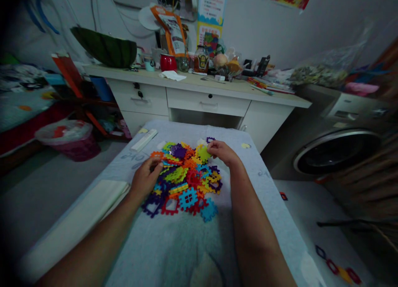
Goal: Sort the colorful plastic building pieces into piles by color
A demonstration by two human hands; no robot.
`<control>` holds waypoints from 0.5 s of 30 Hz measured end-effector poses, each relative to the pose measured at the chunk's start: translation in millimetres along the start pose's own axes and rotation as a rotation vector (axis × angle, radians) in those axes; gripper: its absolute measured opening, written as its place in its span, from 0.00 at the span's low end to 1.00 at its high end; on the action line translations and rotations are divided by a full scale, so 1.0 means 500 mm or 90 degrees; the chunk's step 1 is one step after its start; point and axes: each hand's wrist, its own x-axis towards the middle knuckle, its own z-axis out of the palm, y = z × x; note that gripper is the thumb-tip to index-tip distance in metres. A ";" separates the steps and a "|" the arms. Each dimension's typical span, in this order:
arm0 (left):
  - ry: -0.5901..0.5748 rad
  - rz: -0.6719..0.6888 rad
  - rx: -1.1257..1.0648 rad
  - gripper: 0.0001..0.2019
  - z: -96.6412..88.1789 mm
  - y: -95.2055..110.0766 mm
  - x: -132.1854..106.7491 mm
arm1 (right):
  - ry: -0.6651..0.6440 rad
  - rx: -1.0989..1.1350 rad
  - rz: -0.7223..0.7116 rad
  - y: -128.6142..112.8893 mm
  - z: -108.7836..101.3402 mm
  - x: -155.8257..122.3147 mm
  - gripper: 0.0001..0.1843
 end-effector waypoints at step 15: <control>0.004 0.004 0.025 0.14 -0.002 0.003 -0.002 | 0.216 -0.043 0.014 0.045 -0.056 0.011 0.10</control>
